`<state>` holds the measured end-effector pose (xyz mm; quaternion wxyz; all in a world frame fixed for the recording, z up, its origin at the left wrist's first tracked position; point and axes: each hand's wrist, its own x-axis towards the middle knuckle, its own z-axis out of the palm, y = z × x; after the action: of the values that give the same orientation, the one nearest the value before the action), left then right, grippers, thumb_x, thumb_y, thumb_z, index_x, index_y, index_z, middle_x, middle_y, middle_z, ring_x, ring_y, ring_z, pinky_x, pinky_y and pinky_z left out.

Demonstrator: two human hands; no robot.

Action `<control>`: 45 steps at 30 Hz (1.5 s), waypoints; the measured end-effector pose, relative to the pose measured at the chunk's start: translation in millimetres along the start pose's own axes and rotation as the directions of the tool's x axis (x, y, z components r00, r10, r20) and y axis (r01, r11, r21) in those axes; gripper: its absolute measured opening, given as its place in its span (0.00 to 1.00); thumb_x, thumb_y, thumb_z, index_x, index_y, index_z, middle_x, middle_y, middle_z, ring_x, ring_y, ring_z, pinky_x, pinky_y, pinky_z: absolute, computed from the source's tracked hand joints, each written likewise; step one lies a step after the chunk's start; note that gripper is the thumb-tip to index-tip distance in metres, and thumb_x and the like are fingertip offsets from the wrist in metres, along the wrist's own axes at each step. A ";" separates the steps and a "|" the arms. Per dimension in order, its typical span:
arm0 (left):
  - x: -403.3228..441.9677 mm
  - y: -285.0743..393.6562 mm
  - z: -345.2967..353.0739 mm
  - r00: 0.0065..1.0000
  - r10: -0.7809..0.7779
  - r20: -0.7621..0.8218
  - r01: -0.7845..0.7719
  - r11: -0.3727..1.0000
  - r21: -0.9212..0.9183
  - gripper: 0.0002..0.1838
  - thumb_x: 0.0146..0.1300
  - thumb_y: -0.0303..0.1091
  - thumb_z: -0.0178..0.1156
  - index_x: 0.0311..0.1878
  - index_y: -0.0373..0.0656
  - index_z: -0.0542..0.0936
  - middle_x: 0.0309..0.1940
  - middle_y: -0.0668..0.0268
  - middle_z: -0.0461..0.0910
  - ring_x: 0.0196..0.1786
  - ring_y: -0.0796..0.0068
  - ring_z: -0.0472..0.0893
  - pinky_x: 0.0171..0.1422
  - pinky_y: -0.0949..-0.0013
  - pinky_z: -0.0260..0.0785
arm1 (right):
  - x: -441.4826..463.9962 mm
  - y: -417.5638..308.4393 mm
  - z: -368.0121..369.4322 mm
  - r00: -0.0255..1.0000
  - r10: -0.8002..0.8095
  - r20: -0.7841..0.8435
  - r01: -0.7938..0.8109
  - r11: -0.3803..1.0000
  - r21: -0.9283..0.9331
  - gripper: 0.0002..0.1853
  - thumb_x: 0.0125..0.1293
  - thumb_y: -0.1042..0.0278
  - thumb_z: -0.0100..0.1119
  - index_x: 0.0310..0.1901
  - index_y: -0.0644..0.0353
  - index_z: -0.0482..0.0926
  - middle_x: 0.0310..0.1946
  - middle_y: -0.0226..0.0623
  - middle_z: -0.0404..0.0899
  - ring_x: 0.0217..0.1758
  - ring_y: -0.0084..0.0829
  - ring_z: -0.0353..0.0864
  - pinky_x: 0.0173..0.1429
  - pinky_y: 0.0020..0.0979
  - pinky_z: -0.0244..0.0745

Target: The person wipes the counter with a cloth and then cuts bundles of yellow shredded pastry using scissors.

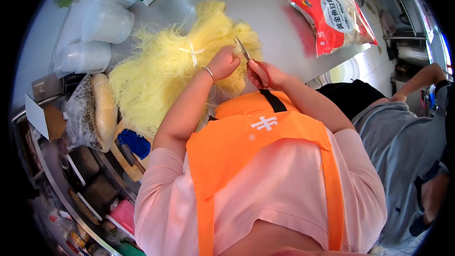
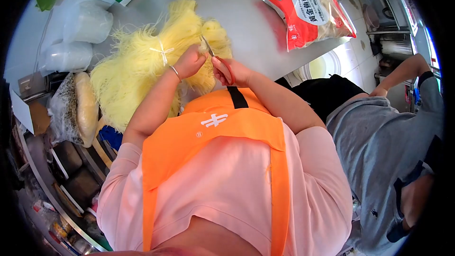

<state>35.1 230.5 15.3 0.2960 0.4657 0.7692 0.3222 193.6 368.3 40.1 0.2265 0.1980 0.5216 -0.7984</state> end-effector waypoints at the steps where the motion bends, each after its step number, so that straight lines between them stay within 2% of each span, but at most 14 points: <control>1: -2.5 4.5 -0.4 0.996 0.062 -0.062 -0.057 0.995 0.078 0.13 0.63 0.34 0.53 0.44 0.32 0.74 0.41 0.45 0.77 0.46 0.46 0.75 0.50 0.57 0.68 | -3.0 0.5 -0.2 1.000 -0.019 -0.014 0.018 0.998 -0.063 0.31 0.69 0.33 0.40 0.28 0.57 0.70 0.20 0.28 0.66 0.21 0.22 0.67 0.28 0.25 0.66; 5: 0.3 -14.3 8.4 0.991 0.125 -0.057 -0.123 0.992 0.022 0.13 0.55 0.32 0.53 0.38 0.30 0.74 0.35 0.43 0.75 0.43 0.40 0.73 0.47 0.51 0.67 | -9.3 14.4 -4.2 0.997 -0.018 -0.078 0.007 0.991 -0.133 0.31 0.69 0.34 0.41 0.25 0.58 0.70 0.19 0.29 0.68 0.20 0.22 0.67 0.28 0.25 0.67; 13: -16.4 -3.3 7.9 0.966 0.249 0.069 -0.258 0.945 0.203 0.12 0.51 0.28 0.56 0.40 0.35 0.72 0.40 0.52 0.75 0.45 0.47 0.74 0.50 0.55 0.68 | -29.2 24.4 -13.0 0.992 0.000 -0.126 -0.038 0.954 -0.298 0.29 0.68 0.36 0.46 0.28 0.58 0.71 0.21 0.31 0.71 0.23 0.22 0.72 0.27 0.24 0.69; 17: -25.4 5.3 0.1 0.947 0.298 0.122 -0.321 0.903 0.284 0.13 0.50 0.28 0.56 0.40 0.37 0.74 0.40 0.55 0.75 0.45 0.48 0.74 0.52 0.55 0.68 | -30.0 31.1 -32.5 0.994 0.040 -0.101 -0.065 0.963 -0.261 0.27 0.69 0.37 0.45 0.31 0.58 0.71 0.23 0.31 0.71 0.24 0.22 0.72 0.27 0.24 0.67; 20: -30.3 -6.6 -0.4 0.933 0.320 0.163 -0.352 0.906 0.234 0.16 0.51 0.26 0.55 0.46 0.39 0.73 0.41 0.56 0.76 0.47 0.50 0.74 0.54 0.56 0.67 | -35.2 37.8 -48.1 0.980 -0.057 -0.193 0.036 0.993 -0.113 0.27 0.70 0.37 0.43 0.33 0.59 0.71 0.25 0.31 0.71 0.25 0.22 0.71 0.28 0.25 0.66; 22: -28.4 -10.3 1.4 0.984 0.169 0.049 -0.169 0.986 -0.005 0.19 0.55 0.28 0.55 0.52 0.40 0.70 0.43 0.54 0.77 0.46 0.49 0.76 0.51 0.56 0.69 | -35.5 49.5 -60.2 0.939 -0.019 -0.343 0.061 0.992 0.110 0.28 0.70 0.37 0.41 0.33 0.59 0.71 0.24 0.31 0.69 0.24 0.24 0.69 0.29 0.26 0.66; 23: -24.9 -11.8 3.2 0.984 0.170 0.051 -0.169 0.986 -0.007 0.19 0.55 0.28 0.55 0.52 0.40 0.70 0.43 0.54 0.77 0.46 0.49 0.76 0.51 0.56 0.69 | -35.1 55.8 -67.1 0.934 -0.021 -0.356 0.075 0.988 0.138 0.30 0.69 0.35 0.41 0.33 0.60 0.71 0.24 0.32 0.70 0.25 0.25 0.70 0.30 0.28 0.66; 25: -13.8 4.5 0.9 0.998 -0.058 0.039 0.052 0.987 0.151 0.19 0.62 0.35 0.54 0.56 0.41 0.67 0.42 0.53 0.79 0.43 0.49 0.78 0.46 0.54 0.72 | -39.2 57.5 -68.2 0.932 -0.028 -0.361 0.083 0.987 0.138 0.30 0.69 0.35 0.41 0.33 0.60 0.71 0.24 0.32 0.70 0.25 0.25 0.71 0.31 0.28 0.67; 26: -7.5 2.0 4.5 0.998 -0.057 0.041 0.050 0.987 0.151 0.19 0.62 0.35 0.54 0.56 0.41 0.67 0.42 0.53 0.79 0.43 0.49 0.78 0.46 0.54 0.72 | -41.1 58.3 -68.0 0.931 -0.036 -0.364 0.092 0.986 0.136 0.30 0.69 0.35 0.42 0.34 0.61 0.71 0.25 0.33 0.70 0.25 0.25 0.71 0.31 0.28 0.68; 28: 8.4 -1.4 10.7 0.997 -0.066 -0.045 0.077 0.947 0.313 0.23 0.64 0.39 0.55 0.59 0.43 0.64 0.46 0.52 0.77 0.42 0.48 0.79 0.43 0.53 0.73 | -43.4 57.4 -63.7 0.931 -0.023 -0.365 0.080 0.987 0.143 0.30 0.69 0.35 0.42 0.35 0.61 0.71 0.25 0.32 0.70 0.25 0.26 0.72 0.31 0.28 0.68; 32: 28.0 8.1 11.3 0.998 -0.037 -0.051 0.056 0.886 0.460 0.27 0.62 0.41 0.58 0.61 0.45 0.63 0.53 0.52 0.73 0.44 0.49 0.79 0.45 0.53 0.74 | -40.2 61.0 -61.8 0.937 -0.016 -0.348 0.081 0.982 0.173 0.30 0.68 0.35 0.44 0.36 0.61 0.72 0.27 0.32 0.71 0.26 0.26 0.72 0.33 0.29 0.71; 34: 34.7 16.0 7.1 0.996 -0.075 0.046 0.042 0.864 0.503 0.31 0.58 0.42 0.63 0.62 0.46 0.62 0.57 0.53 0.69 0.45 0.52 0.79 0.47 0.55 0.74 | -42.1 58.8 -61.4 0.940 -0.025 -0.341 0.083 0.984 0.157 0.30 0.68 0.35 0.43 0.36 0.61 0.72 0.27 0.32 0.72 0.26 0.25 0.73 0.32 0.28 0.71; 38: 43.0 27.1 1.2 0.987 -0.118 0.112 0.038 0.838 0.545 0.33 0.56 0.43 0.65 0.62 0.48 0.63 0.57 0.55 0.67 0.46 0.53 0.79 0.47 0.55 0.74 | -41.6 66.4 -68.5 0.941 -0.023 -0.337 0.078 0.985 0.151 0.29 0.69 0.35 0.42 0.36 0.60 0.72 0.27 0.31 0.72 0.26 0.25 0.73 0.32 0.27 0.70; 45: 48.2 20.2 6.8 0.999 0.036 0.041 -0.052 0.852 0.521 0.18 0.55 0.37 0.63 0.49 0.49 0.72 0.46 0.60 0.71 0.44 0.56 0.79 0.45 0.57 0.75 | -38.0 69.0 -73.0 0.941 -0.001 -0.338 0.050 0.989 0.138 0.29 0.69 0.35 0.41 0.35 0.59 0.72 0.26 0.30 0.72 0.26 0.24 0.73 0.32 0.26 0.70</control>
<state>32.0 282.9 19.2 0.1627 0.5508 0.8123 0.1013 269.8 417.1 -17.8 0.1086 0.3408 0.4960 -0.7913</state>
